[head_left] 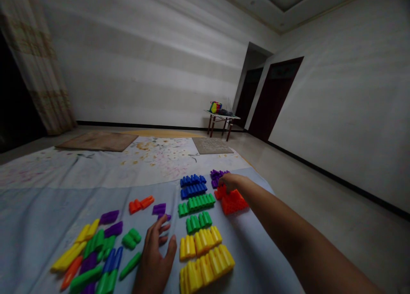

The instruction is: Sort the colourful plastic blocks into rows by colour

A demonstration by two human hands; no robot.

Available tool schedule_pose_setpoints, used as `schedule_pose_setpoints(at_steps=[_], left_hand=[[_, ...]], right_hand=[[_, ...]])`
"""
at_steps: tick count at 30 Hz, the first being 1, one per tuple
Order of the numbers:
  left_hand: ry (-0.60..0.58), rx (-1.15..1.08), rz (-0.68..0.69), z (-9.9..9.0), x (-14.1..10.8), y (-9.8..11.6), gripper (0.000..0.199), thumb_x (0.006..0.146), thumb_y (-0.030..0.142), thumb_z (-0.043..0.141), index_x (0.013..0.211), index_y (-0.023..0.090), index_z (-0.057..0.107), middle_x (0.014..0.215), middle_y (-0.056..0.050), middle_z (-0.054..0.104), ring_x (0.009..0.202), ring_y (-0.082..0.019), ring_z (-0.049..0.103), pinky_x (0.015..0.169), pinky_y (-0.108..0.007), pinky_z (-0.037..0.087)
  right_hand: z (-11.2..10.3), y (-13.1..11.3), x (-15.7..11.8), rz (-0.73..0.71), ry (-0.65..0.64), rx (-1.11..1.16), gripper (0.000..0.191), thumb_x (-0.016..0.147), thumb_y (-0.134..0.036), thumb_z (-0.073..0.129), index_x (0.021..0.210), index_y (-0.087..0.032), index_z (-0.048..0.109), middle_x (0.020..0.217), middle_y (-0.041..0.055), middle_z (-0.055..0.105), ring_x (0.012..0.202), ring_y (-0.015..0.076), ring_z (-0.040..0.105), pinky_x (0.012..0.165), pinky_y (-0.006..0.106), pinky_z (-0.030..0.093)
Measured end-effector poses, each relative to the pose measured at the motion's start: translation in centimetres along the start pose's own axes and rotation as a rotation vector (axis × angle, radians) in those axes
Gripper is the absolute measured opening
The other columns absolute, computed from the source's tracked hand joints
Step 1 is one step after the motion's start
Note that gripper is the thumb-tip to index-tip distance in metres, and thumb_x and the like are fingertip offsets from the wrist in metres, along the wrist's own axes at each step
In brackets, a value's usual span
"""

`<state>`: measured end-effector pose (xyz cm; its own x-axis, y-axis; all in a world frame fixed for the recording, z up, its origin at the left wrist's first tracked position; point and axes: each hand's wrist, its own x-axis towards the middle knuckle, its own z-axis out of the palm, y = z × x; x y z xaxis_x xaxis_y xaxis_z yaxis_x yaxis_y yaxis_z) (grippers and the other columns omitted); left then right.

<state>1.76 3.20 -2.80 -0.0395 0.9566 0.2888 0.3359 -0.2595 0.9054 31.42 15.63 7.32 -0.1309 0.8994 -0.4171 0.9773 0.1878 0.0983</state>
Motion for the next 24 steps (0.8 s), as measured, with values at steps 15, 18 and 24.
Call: schedule_pose_setpoints(at_steps=[15, 18, 24], left_hand=[[-0.123, 0.128, 0.011, -0.6, -0.3, 1.3, 0.029, 0.079, 0.035, 0.042, 0.096, 0.019, 0.060, 0.092, -0.006, 0.065, 0.080, -0.018, 0.062, 0.073, -0.033, 0.051], [-0.166, 0.140, -0.022, -0.7, -0.4, 1.5, 0.028, 0.080, 0.035, 0.041, 0.090, 0.019, 0.062, 0.089, -0.006, 0.067, 0.083, -0.018, 0.062, 0.076, -0.030, 0.049], [-0.231, 0.198, -0.045, -0.8, -0.7, 2.0, 0.027, 0.081, 0.031, 0.037, 0.086, 0.020, 0.061, 0.084, -0.005, 0.068, 0.078, -0.016, 0.062, 0.072, -0.027, 0.045]], right_hand=[[1.7, -0.7, -0.4, -0.061, 0.190, 0.081, 0.036, 0.061, -0.007, 0.061, 0.091, -0.025, 0.069, 0.092, 0.0037, 0.069, 0.086, 0.0220, 0.061, 0.072, 0.029, 0.043], [1.4, -1.3, -0.7, -0.079, 0.238, 0.084, 0.032, 0.062, -0.008, 0.062, 0.089, -0.024, 0.070, 0.091, 0.0060, 0.068, 0.087, 0.0230, 0.060, 0.076, 0.032, 0.043], [-0.1, -7.0, -1.2, -0.258, 0.398, 0.147, 0.034, 0.075, -0.017, 0.055, 0.109, -0.023, 0.062, 0.108, 0.0068, 0.062, 0.102, 0.0190, 0.053, 0.089, 0.028, 0.036]])
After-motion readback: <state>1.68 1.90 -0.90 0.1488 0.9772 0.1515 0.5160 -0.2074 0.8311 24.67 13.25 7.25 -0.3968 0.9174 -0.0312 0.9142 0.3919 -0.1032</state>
